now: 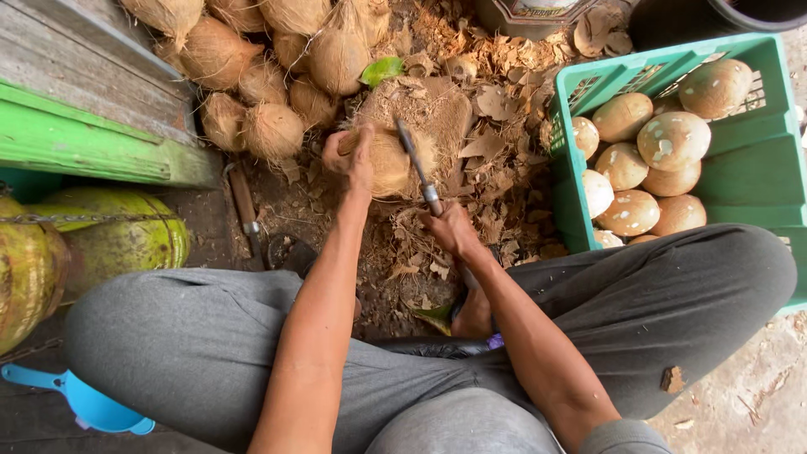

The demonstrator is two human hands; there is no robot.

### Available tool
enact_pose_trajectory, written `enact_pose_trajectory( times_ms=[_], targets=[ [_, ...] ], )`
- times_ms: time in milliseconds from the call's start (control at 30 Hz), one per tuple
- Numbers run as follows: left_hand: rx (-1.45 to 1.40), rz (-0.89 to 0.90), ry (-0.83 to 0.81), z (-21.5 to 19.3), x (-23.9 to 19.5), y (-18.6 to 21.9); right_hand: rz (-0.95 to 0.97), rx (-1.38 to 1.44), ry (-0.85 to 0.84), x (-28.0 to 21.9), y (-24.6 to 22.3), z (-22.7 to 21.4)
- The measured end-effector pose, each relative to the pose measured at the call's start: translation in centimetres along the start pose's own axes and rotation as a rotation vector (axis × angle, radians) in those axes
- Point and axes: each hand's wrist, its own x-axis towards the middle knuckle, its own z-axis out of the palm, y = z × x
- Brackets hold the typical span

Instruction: The person sits on the ground and uses a curved blade to peel the husk off a coconut. They repeatedly strike and scrape the coconut against a wooden stump, removing the fibrous outer layer. The peeled coconut is then placed into a green crate.

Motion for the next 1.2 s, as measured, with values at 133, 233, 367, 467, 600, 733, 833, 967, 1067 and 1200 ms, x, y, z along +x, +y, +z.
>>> enact_pose_trajectory(
  times_ms=[133,233,367,467,600,733,833,967,1067,1200],
  targets=[
    [0.095,0.215,-0.004,-0.4,-0.8,0.8,-0.021,-0.003,-0.043,0.2,0.2,-1.9],
    [0.377,0.286,-0.018,-1.4,-1.1,2.6,-0.292,0.188,-0.025,0.2,0.6,-2.0],
    [0.323,-0.02,-0.131,-0.9,-1.4,6.2,-0.205,0.286,-0.043,0.6,0.4,-0.8],
    [0.348,-0.087,-0.106,-2.5,-1.7,7.6,0.101,-0.129,-0.115,0.3,0.9,0.2],
    [0.222,-0.116,-0.212,-3.3,-1.0,6.8,-0.056,-0.123,0.024,0.1,1.4,-1.1],
    [0.295,-0.029,-0.146,-3.1,-0.6,5.8,-0.079,-0.176,0.29,1.4,1.5,-3.2],
    [0.328,-0.044,-0.154,-3.3,-1.1,5.7,-0.109,-0.344,0.438,2.6,2.5,-4.9],
    [0.385,-0.046,-0.204,-4.1,-1.3,6.1,0.004,-0.654,0.388,2.6,3.3,-6.0],
    [0.395,0.128,-0.286,-4.9,-0.9,5.9,-0.342,-0.928,0.667,2.6,1.8,-5.3],
    [0.421,0.253,-0.338,-6.0,-1.0,5.4,-0.42,-0.444,0.322,4.5,-0.8,-0.8]
  ],
)
